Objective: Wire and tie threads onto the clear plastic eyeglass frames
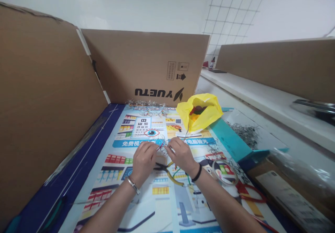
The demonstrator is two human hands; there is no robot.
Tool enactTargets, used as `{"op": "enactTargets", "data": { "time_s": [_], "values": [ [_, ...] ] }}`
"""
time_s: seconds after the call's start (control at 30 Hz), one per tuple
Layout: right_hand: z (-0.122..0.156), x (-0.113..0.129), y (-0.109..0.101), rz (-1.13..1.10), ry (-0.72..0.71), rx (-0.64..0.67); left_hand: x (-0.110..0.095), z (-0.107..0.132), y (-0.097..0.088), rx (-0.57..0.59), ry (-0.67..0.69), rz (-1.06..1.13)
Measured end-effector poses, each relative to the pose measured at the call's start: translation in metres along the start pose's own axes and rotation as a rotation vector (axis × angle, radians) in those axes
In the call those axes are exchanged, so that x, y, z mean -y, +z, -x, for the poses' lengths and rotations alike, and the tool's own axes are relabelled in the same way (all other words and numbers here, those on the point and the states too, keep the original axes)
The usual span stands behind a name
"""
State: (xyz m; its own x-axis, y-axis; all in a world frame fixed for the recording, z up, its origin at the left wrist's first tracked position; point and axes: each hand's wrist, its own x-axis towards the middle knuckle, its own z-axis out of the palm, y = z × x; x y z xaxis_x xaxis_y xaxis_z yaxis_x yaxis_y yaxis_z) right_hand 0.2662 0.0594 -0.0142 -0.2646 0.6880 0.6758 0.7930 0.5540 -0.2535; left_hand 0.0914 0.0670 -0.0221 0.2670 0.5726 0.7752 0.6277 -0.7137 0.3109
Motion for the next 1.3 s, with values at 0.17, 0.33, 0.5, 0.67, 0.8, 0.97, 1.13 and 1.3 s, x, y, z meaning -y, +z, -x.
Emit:
{"op": "enactTargets", "data": {
  "time_s": [0.17, 0.33, 0.5, 0.67, 0.8, 0.97, 1.13, 1.3],
  "values": [
    [0.0001, -0.0012, -0.0001, -0.018, -0.015, -0.018, 0.0018, 0.0014, 0.0011, 0.023, -0.024, -0.003],
    [-0.0008, -0.0014, -0.0005, -0.038, -0.024, -0.045, 0.0035, 0.0010, 0.0015, -0.007, -0.038, 0.017],
    [-0.0010, -0.0018, -0.0001, -0.049, -0.018, -0.057, 0.0036, -0.0004, 0.0005, -0.019, -0.031, 0.026],
    [-0.0009, -0.0020, -0.0009, -0.076, -0.019, -0.060, 0.0045, -0.0015, 0.0001, -0.032, -0.070, 0.036],
    [-0.0010, -0.0012, -0.0013, -0.106, -0.028, -0.055, 0.0050, -0.0013, 0.0005, -0.054, -0.070, 0.044],
    [-0.0007, -0.0013, -0.0003, -0.122, 0.004, -0.049, 0.0041, -0.0017, 0.0001, -0.066, -0.099, 0.036],
    [-0.0024, -0.0020, -0.0020, -0.171, 0.081, -0.071, 0.0054, -0.0035, -0.0029, -0.029, -0.086, 0.029],
    [-0.0027, -0.0026, -0.0012, -0.198, 0.076, -0.080, 0.0085, -0.0027, -0.0035, 0.029, -0.036, 0.005]
  ]
}}
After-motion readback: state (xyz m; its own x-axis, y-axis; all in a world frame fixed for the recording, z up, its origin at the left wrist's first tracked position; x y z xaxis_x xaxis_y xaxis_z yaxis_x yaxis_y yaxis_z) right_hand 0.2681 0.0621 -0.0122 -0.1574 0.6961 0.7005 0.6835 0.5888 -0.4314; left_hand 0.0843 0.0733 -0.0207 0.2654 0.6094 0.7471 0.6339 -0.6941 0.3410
